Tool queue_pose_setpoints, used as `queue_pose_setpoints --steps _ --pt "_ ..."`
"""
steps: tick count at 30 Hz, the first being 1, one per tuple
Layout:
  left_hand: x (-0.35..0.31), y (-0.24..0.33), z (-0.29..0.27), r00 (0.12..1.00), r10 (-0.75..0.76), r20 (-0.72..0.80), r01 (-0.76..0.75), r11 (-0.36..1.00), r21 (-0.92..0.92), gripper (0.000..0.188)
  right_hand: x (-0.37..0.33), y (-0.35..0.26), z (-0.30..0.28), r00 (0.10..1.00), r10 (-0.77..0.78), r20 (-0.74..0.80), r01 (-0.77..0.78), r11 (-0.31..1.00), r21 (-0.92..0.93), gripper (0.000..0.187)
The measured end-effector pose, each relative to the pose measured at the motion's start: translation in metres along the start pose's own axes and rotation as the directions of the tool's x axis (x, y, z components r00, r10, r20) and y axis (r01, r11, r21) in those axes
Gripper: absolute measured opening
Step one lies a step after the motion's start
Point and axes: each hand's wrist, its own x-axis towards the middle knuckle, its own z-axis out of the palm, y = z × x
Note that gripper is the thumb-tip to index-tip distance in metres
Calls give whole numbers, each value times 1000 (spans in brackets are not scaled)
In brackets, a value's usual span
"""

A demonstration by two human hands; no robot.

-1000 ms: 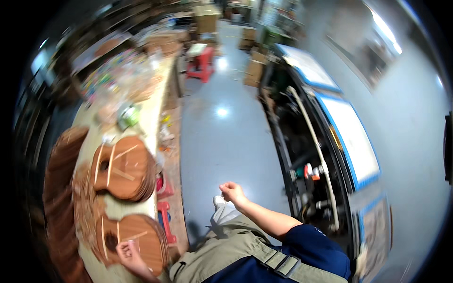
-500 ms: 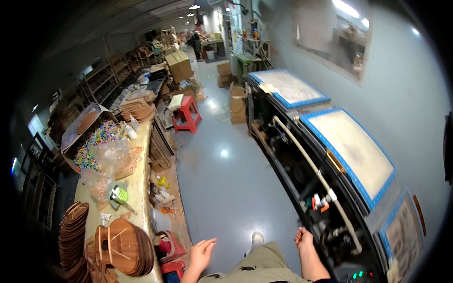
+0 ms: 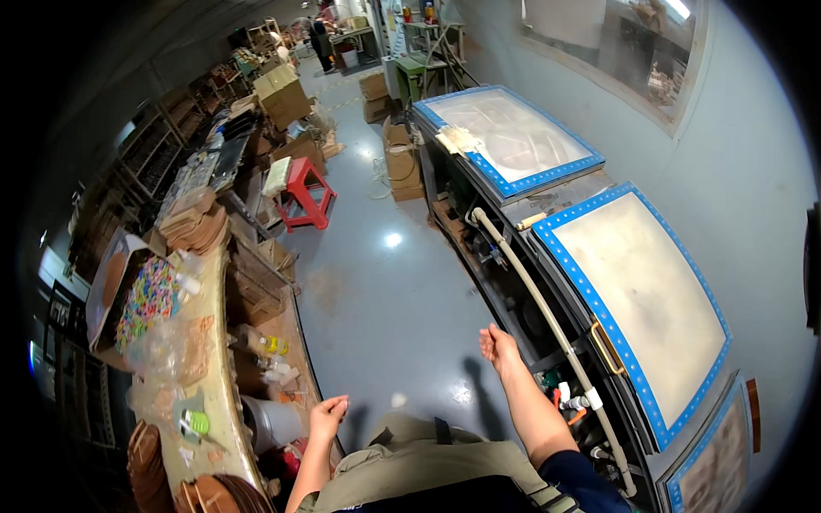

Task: The person assembles ukulele bodies by placing thin wooden strips into slots on the instrument's surface. They use a brush to apply glue to the strips and the wood, then place the ukuleles into a press machine to secure the pieces.

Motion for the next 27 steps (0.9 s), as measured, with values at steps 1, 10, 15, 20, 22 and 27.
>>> queue_pose_setpoints --steps 1,10,15,20,22,27 --pt "17 -11 -7 997 -73 -11 72 995 -66 21 25 -7 6 1000 -1 23 2 1000 -27 35" --pt "266 5 -34 979 -188 74 198 963 -182 17 274 -69 21 983 -99 -155 98 995 -16 36" --pt "409 65 -43 998 2 61 -13 984 176 38 311 -59 11 947 -115 -300 235 885 402 28" --pt "485 115 -46 980 -162 112 130 959 251 38 292 -67 55 855 229 -466 -58 934 352 24" --pt "524 130 -30 976 -157 150 114 959 259 38 292 -102 84 905 328 -271 -225 909 351 20" --pt "604 162 26 968 -68 240 21 981 193 37 316 -213 205 999 -31 -39 45 898 439 28"
